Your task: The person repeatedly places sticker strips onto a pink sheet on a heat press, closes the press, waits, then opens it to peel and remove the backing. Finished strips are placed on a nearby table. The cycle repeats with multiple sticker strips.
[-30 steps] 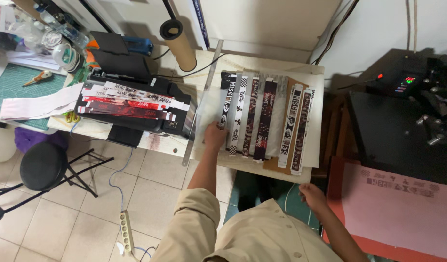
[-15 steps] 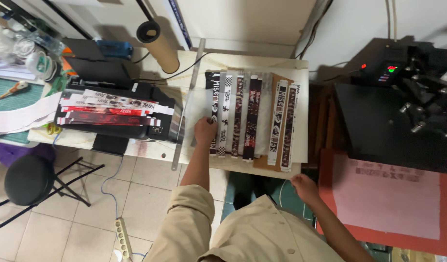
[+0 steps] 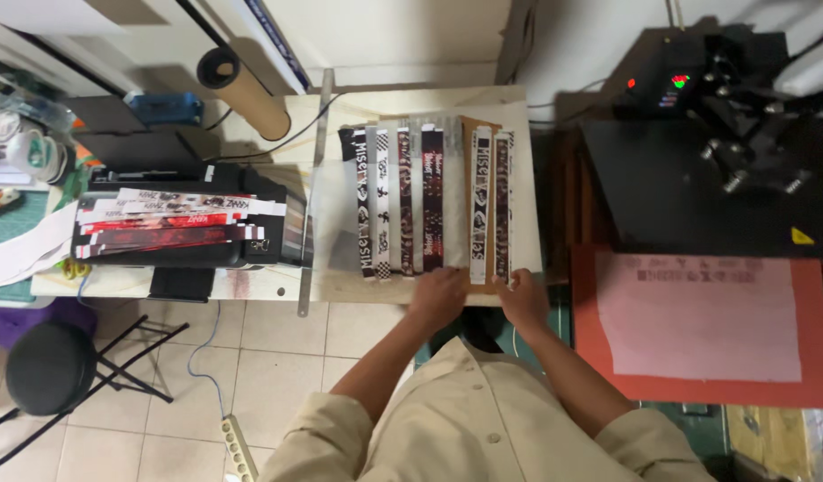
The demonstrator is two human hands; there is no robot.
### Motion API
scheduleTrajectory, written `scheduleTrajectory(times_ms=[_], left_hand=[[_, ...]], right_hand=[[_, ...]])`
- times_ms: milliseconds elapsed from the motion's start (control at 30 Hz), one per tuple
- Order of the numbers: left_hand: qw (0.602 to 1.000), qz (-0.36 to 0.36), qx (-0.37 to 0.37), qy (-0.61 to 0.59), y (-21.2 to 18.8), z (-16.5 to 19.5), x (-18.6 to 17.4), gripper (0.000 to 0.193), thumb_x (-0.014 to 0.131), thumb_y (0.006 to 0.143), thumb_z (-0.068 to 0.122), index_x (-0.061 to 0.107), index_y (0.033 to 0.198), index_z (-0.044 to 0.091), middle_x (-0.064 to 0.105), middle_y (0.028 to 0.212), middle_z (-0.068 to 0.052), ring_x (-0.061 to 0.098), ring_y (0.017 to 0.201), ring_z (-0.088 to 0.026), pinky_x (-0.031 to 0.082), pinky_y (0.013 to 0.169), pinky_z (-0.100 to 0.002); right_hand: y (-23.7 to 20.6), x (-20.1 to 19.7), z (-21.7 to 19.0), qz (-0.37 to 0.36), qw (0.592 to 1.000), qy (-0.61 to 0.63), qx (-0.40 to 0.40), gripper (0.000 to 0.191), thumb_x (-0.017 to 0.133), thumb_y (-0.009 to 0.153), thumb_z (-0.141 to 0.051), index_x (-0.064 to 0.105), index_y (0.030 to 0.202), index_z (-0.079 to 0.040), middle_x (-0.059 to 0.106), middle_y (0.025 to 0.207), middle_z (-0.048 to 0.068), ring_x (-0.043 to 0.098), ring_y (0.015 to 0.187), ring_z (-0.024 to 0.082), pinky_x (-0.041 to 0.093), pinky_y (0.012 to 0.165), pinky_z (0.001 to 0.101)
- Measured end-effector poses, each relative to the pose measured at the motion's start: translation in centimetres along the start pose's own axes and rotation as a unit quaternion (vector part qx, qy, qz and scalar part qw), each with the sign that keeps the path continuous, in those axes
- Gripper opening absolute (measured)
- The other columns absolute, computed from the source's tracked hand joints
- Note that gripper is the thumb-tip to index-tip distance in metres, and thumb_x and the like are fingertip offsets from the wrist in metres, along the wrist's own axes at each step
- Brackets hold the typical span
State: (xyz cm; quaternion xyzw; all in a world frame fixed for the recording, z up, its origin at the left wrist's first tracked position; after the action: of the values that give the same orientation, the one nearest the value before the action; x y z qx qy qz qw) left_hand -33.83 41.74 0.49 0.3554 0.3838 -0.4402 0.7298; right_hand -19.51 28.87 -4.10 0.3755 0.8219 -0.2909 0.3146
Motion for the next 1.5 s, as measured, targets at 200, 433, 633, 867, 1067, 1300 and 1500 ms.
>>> scheduleTrajectory(times_ms=[200, 433, 633, 867, 1067, 1300, 1500], left_hand=[[0.999, 0.004, 0.025, 0.044, 1.3, 2.5, 3.1, 0.016, 0.065, 0.081, 0.011, 0.068, 0.097, 0.009, 0.065, 0.103, -0.011, 0.064, 0.106, -0.031, 0.053, 0.090, -0.044], [0.993, -0.037, -0.068, 0.089, 4.6, 3.2, 3.4, 0.023, 0.071, 0.081, 0.018, 0.069, 0.100, 0.006, 0.065, 0.104, -0.012, 0.063, 0.105, -0.030, 0.051, 0.084, -0.044], [0.991, -0.024, -0.053, 0.118, 4.1, 5.1, 1.1, 0.030, 0.075, 0.080, 0.024, 0.069, 0.105, 0.007, 0.066, 0.105, -0.011, 0.063, 0.103, -0.031, 0.051, 0.081, -0.046], [0.985, -0.066, -0.049, 0.153, 4.5, 5.8, 1.8, 0.018, 0.067, 0.086, 0.017, 0.070, 0.100, 0.007, 0.071, 0.102, -0.014, 0.068, 0.101, -0.033, 0.055, 0.081, -0.047], [0.967, -0.109, -0.124, 0.193, 5.6, 5.3, 2.1, 0.019, 0.053, 0.104, 0.014, 0.070, 0.107, 0.006, 0.076, 0.095, -0.016, 0.075, 0.086, -0.033, 0.059, 0.074, -0.048], [0.923, 0.240, -0.298, -0.036, 7.0, 7.2, -5.8, 0.020, 0.061, 0.098, 0.018, 0.072, 0.110, 0.006, 0.074, 0.097, -0.022, 0.071, 0.088, -0.040, 0.055, 0.077, -0.050], [0.937, 0.308, -0.163, -0.027, 7.5, 15.3, -9.3, 0.015, 0.066, 0.093, 0.011, 0.072, 0.107, 0.008, 0.075, 0.096, -0.019, 0.073, 0.084, -0.038, 0.057, 0.073, -0.046]], right_hand=[[-4.8, -0.7, 3.5, 0.004, 1.000, 0.004, 0.016, 0.040, 0.074, 0.087, -0.042, 0.070, 0.102, -0.004, 0.072, 0.084, 0.015, 0.072, 0.080, 0.033, 0.056, 0.072, 0.0438], [-13.0, -2.6, 9.8, 0.021, 0.999, -0.007, 0.040, 0.039, 0.075, 0.084, -0.039, 0.071, 0.101, -0.004, 0.075, 0.088, 0.015, 0.072, 0.083, 0.034, 0.056, 0.072, 0.0426], [-16.6, -4.5, 13.2, 0.015, 0.996, 0.027, 0.081, 0.036, 0.073, 0.087, -0.038, 0.072, 0.098, -0.004, 0.077, 0.088, 0.013, 0.075, 0.081, 0.027, 0.057, 0.075, 0.0392], [-16.8, -6.8, 17.0, -0.017, 0.990, 0.039, 0.137, 0.039, 0.069, 0.091, -0.043, 0.074, 0.107, -0.007, 0.077, 0.100, 0.011, 0.074, 0.092, 0.027, 0.056, 0.081, 0.0391], [-16.1, -9.5, 22.0, -0.018, 0.992, 0.073, 0.099, 0.041, 0.070, 0.091, -0.044, 0.075, 0.110, -0.007, 0.077, 0.103, 0.010, 0.072, 0.096, 0.025, 0.056, 0.083, 0.0392], [-14.8, -14.9, 29.7, -0.077, 0.984, 0.108, 0.122, 0.041, 0.068, 0.092, -0.045, 0.075, 0.111, -0.010, 0.076, 0.097, 0.008, 0.073, 0.086, 0.023, 0.057, 0.078, 0.0393], [-10.8, -16.7, 31.4, -0.194, 0.964, 0.156, 0.092, 0.042, 0.061, 0.097, -0.043, 0.069, 0.118, -0.008, 0.073, 0.103, 0.006, 0.069, 0.086, 0.019, 0.056, 0.079, 0.0381]])
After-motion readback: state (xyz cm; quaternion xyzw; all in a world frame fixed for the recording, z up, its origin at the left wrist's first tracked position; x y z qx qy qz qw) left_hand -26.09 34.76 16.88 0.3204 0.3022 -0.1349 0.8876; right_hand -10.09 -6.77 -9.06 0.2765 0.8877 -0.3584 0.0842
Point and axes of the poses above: each hand's wrist, its own y-axis towards the middle knuckle, its own x-axis out of the palm, z = x × y, the point moved 5 cm from there along y, towards the middle knuckle
